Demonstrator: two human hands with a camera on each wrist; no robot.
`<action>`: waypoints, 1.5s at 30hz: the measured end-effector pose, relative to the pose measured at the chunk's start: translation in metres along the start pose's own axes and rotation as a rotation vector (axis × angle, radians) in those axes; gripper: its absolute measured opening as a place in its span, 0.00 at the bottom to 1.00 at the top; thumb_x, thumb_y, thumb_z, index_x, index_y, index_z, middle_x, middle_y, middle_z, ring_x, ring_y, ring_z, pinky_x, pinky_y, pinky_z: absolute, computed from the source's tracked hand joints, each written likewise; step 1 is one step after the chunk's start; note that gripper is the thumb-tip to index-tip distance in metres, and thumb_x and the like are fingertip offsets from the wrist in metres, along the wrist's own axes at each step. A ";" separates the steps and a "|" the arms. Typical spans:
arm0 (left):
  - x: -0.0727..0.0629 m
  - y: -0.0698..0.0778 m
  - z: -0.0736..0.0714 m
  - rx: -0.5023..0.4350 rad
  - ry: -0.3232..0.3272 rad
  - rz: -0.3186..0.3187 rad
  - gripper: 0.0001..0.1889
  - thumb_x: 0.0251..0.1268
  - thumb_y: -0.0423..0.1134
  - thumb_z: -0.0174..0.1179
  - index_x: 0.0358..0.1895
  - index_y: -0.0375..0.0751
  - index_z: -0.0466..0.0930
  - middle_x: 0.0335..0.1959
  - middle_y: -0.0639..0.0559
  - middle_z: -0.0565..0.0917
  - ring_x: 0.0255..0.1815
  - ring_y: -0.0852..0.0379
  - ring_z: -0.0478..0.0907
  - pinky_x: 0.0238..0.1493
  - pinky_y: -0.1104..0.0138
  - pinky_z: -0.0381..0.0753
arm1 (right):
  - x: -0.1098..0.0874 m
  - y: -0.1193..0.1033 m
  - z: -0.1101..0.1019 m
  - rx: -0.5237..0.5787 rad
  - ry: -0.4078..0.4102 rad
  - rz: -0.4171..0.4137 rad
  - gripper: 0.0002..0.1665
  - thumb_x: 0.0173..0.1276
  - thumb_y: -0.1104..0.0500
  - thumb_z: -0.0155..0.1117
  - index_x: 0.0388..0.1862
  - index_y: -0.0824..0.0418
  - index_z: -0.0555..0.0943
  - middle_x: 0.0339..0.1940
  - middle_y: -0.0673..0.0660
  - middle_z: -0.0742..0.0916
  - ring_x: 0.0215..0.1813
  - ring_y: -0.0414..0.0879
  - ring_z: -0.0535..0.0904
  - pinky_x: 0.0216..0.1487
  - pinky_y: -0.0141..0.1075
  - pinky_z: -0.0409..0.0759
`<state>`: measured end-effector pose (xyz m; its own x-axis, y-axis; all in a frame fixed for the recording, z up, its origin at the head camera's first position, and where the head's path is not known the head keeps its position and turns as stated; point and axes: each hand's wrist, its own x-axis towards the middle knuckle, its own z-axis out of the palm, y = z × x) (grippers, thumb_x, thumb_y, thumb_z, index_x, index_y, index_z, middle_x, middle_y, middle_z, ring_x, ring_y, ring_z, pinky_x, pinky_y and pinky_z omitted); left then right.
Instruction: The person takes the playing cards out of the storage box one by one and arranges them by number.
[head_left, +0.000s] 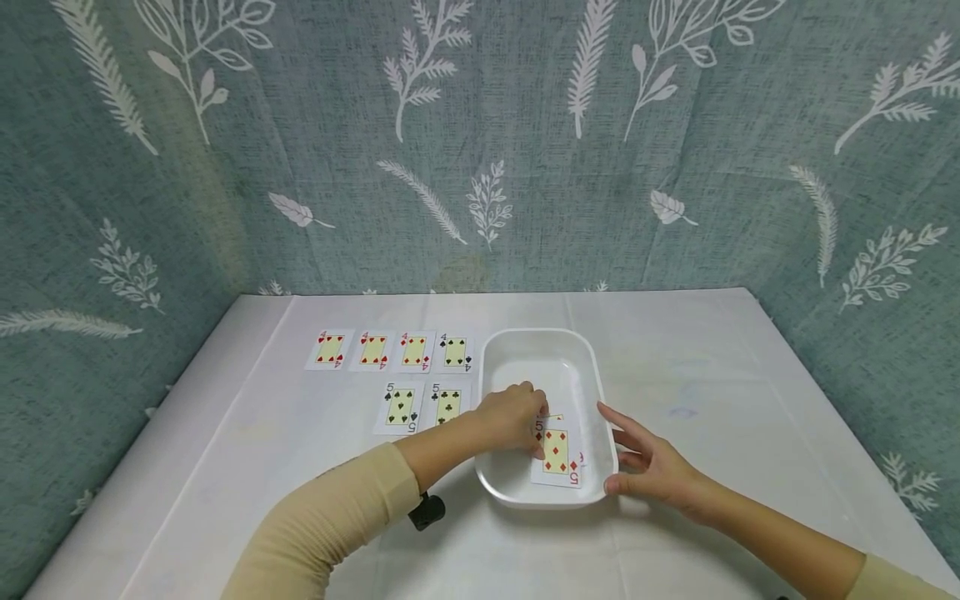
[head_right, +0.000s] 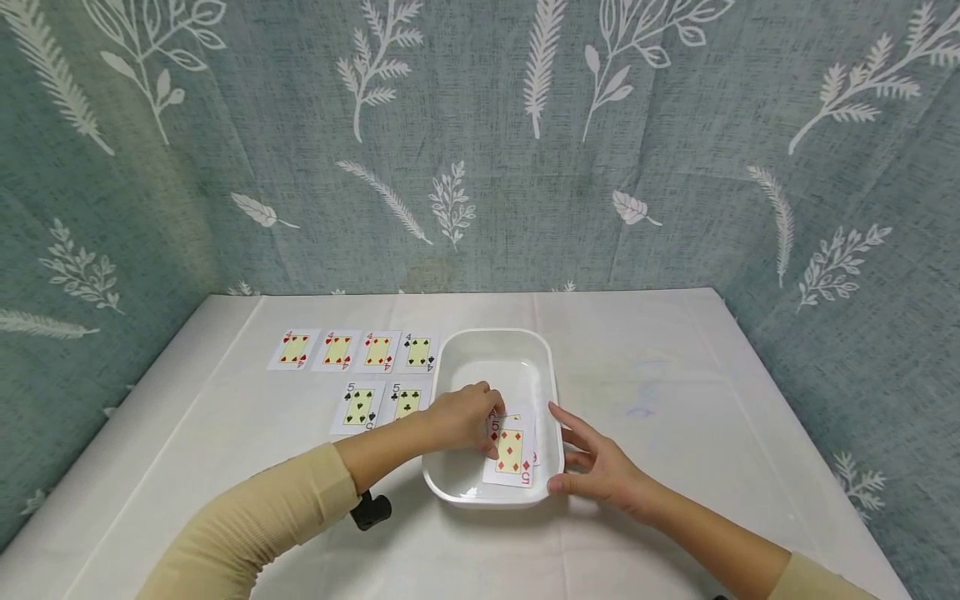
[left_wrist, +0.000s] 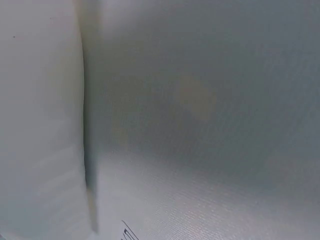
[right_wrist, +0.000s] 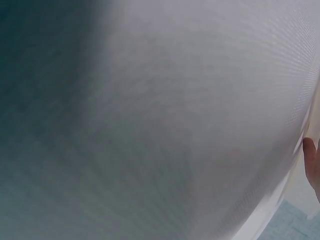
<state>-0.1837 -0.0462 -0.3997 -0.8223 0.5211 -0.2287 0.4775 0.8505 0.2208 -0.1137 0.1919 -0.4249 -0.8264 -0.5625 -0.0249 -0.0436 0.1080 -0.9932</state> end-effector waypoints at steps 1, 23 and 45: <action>0.000 0.000 0.000 -0.005 -0.006 0.001 0.28 0.39 0.52 0.76 0.46 0.48 0.76 0.33 0.58 0.72 0.35 0.61 0.69 0.33 0.69 0.73 | 0.000 -0.001 0.000 -0.002 0.000 0.000 0.55 0.58 0.65 0.69 0.76 0.60 0.47 0.66 0.80 0.63 0.61 0.57 0.75 0.51 0.31 0.78; 0.003 -0.002 -0.001 -0.337 -0.121 0.058 0.23 0.47 0.33 0.73 0.42 0.45 0.67 0.29 0.56 0.74 0.31 0.62 0.71 0.35 0.73 0.71 | -0.001 -0.002 0.001 -0.007 0.002 -0.001 0.55 0.58 0.65 0.70 0.76 0.60 0.47 0.65 0.81 0.63 0.59 0.52 0.77 0.51 0.31 0.78; -0.012 -0.010 -0.012 -0.514 -0.107 0.243 0.24 0.57 0.26 0.62 0.56 0.49 0.70 0.31 0.54 0.75 0.31 0.63 0.74 0.34 0.75 0.76 | 0.000 0.001 0.000 -0.003 -0.005 -0.010 0.54 0.59 0.64 0.69 0.76 0.60 0.46 0.66 0.82 0.62 0.61 0.60 0.74 0.51 0.31 0.78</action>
<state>-0.1824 -0.0619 -0.3878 -0.6590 0.7244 -0.2025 0.4153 0.5749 0.7050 -0.1136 0.1915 -0.4260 -0.8230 -0.5678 -0.0152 -0.0541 0.1050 -0.9930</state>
